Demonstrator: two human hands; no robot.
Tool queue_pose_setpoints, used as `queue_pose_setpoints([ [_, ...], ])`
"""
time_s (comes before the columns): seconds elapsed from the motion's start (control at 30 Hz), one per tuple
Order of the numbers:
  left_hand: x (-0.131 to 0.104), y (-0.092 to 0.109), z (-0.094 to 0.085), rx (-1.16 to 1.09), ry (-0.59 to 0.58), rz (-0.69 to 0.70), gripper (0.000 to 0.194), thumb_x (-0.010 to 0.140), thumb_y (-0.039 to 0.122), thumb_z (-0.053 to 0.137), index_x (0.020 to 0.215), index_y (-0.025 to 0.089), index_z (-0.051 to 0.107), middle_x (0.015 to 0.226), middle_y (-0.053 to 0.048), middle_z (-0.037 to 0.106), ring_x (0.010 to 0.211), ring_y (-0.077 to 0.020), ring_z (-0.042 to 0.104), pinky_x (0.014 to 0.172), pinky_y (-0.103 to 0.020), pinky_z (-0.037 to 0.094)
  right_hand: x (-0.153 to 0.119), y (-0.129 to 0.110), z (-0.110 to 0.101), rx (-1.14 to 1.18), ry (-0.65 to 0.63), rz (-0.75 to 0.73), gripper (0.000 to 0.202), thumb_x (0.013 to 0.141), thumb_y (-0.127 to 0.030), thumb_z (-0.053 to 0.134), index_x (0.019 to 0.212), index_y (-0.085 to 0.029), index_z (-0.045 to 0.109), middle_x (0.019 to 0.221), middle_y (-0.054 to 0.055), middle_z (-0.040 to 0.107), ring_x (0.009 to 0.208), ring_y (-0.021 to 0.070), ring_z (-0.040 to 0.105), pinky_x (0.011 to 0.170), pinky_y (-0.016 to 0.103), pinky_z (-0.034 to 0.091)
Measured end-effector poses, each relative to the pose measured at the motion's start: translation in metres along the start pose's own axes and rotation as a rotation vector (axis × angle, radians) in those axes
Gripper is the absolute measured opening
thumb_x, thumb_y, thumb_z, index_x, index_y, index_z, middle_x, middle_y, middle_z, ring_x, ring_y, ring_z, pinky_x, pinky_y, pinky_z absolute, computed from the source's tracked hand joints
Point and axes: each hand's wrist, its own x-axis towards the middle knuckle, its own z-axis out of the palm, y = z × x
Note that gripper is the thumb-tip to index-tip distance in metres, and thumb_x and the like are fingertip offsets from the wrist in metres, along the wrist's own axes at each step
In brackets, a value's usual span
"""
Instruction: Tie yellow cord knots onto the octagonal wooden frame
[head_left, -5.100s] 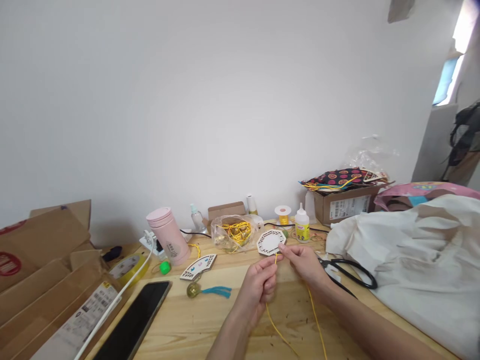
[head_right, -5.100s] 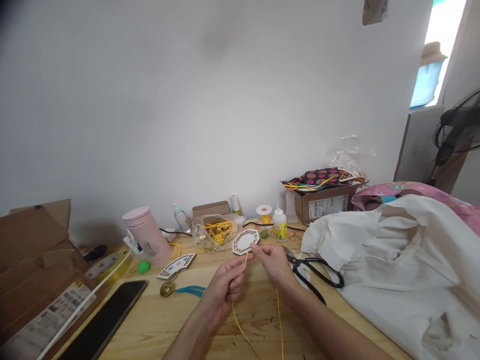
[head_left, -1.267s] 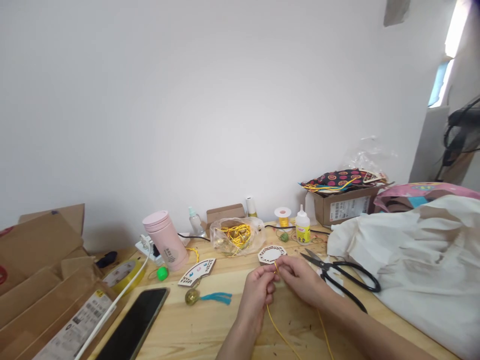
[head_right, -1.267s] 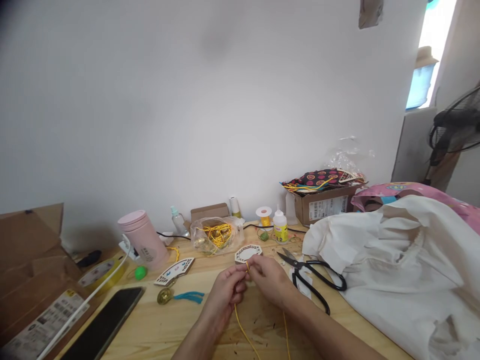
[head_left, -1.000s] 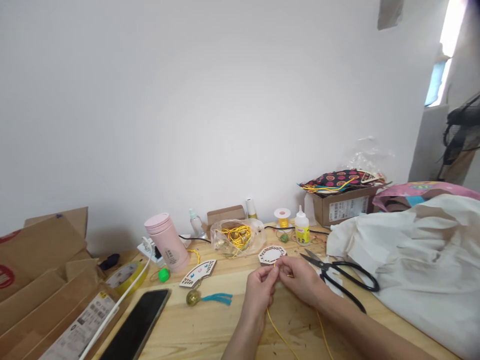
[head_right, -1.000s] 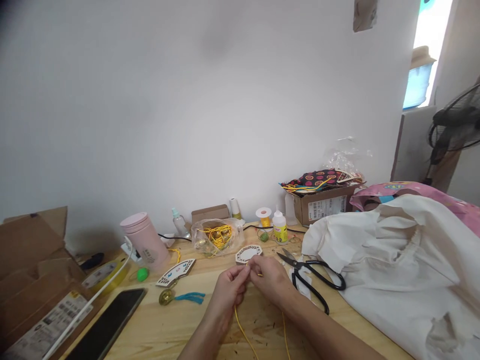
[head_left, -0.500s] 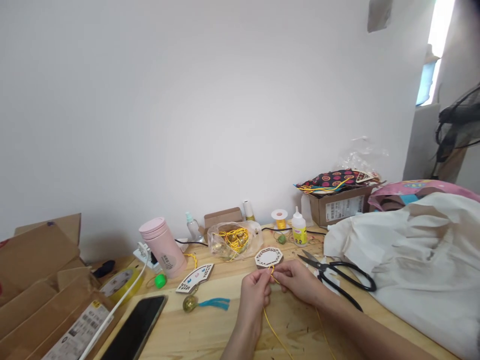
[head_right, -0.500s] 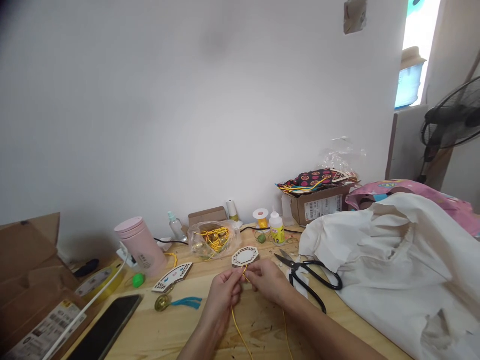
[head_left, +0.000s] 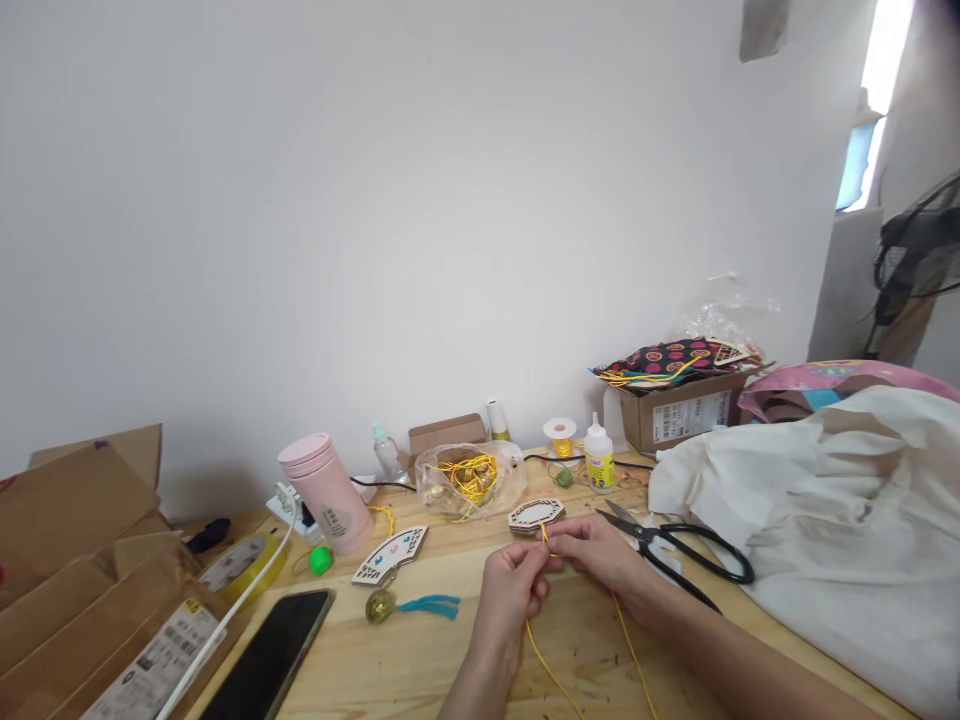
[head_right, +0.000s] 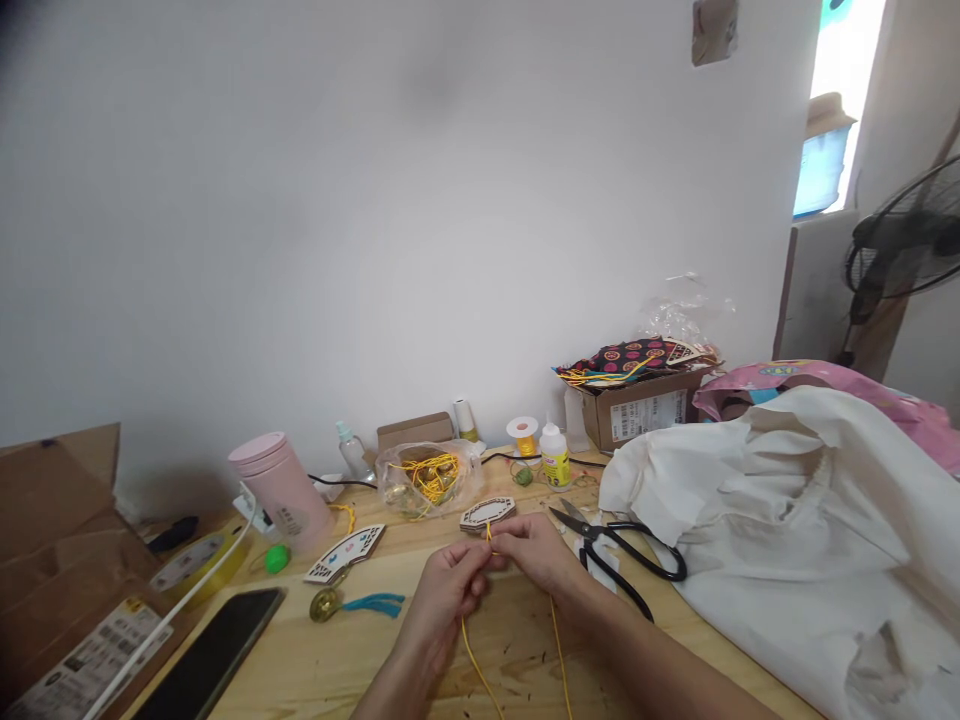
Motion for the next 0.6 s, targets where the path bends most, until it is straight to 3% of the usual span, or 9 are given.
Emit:
queue_pose_setpoints([
  [0.13, -0.0008, -0.0001, 0.0005, 0.017, 0.000, -0.013, 0.031, 0.053, 0.037, 0.066, 0.066, 0.008, 0.063, 0.050, -0.003, 0.057, 0.032, -0.0020, 0.028, 0.034, -0.017, 0.007, -0.0014, -0.0030, 0.0021, 0.014, 0.085, 0.021, 0.012, 0.057, -0.026, 0.057, 0.057, -0.014, 0.060, 0.054, -0.003, 0.054, 0.054, 0.0124, 0.047, 0.056, 0.022, 0.036],
  [0.3, 0.0004, -0.0014, 0.0009, 0.047, 0.033, 0.034, 0.029, 0.052, 0.037, 0.067, 0.060, 0.009, 0.063, 0.038, 0.005, 0.043, 0.033, -0.0022, 0.023, 0.035, -0.017, 0.010, -0.0020, -0.0059, 0.0036, 0.016, 0.137, 0.065, 0.010, 0.057, -0.025, 0.055, 0.057, -0.015, 0.056, 0.051, -0.004, 0.049, 0.047, 0.0099, 0.041, 0.045, 0.020, 0.030],
  [0.43, 0.0038, -0.0022, -0.0011, 0.062, 0.075, 0.096, 0.025, 0.048, 0.032, 0.069, 0.057, 0.010, 0.062, 0.041, 0.004, 0.049, 0.035, -0.0029, 0.028, 0.037, -0.017, 0.014, -0.0007, -0.0054, 0.0029, 0.008, 0.141, 0.093, 0.010, 0.057, -0.025, 0.054, 0.055, -0.016, 0.054, 0.044, -0.006, 0.042, 0.041, 0.0088, 0.036, 0.040, 0.020, 0.025],
  [0.6, 0.0025, 0.0023, -0.0035, 0.035, 0.090, 0.038, 0.028, 0.050, 0.036, 0.066, 0.060, 0.011, 0.059, 0.050, 0.000, 0.057, 0.029, -0.0002, 0.020, 0.034, -0.016, 0.008, 0.0012, -0.0039, 0.0033, -0.001, 0.126, 0.101, 0.012, 0.057, -0.028, 0.053, 0.055, -0.017, 0.051, 0.038, -0.008, 0.033, 0.037, 0.0079, 0.030, 0.038, 0.020, 0.020],
])
